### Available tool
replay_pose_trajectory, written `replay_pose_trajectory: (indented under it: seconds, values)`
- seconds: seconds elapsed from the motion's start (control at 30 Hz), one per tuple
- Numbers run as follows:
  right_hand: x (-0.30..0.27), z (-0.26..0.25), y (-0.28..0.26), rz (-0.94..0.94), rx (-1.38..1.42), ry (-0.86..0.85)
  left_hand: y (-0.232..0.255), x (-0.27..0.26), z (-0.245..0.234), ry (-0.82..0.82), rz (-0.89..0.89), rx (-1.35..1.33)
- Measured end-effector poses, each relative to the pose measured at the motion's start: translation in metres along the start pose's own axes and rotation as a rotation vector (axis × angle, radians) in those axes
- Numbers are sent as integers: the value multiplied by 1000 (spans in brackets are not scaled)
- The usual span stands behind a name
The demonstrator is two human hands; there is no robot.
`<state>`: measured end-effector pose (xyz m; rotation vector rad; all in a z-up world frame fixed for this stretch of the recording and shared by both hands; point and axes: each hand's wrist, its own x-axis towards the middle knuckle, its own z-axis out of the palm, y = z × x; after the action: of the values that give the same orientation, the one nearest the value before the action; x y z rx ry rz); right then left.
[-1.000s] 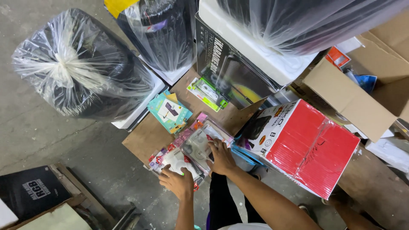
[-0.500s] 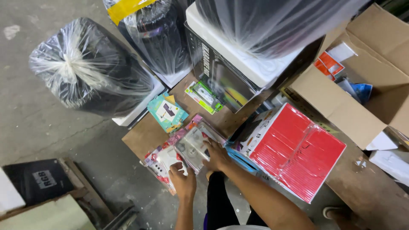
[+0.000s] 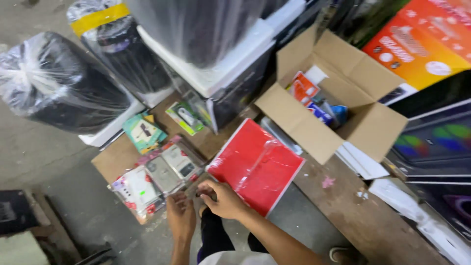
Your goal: Organizing phone cases, chargers, and electronic accessories from shipping boxes onto a display area.
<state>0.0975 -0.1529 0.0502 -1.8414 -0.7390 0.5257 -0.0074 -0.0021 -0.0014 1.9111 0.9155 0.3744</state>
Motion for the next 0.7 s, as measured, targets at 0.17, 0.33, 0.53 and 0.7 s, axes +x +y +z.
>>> replay_pose_trajectory:
  seconds: [0.17,0.33,0.53,0.7]
  values:
    - [-61,-75,7,234,418,113,116,-22,50,-165,78,-291]
    - [-92,-132,65,259,279,428,174,-15,128,-396,316,-226]
    - [-97,-179,124,285,256,847,197,3,204,-723,559,-190]
    - [-86,-228,106,450,174,996,215,36,267,-884,670,-149]
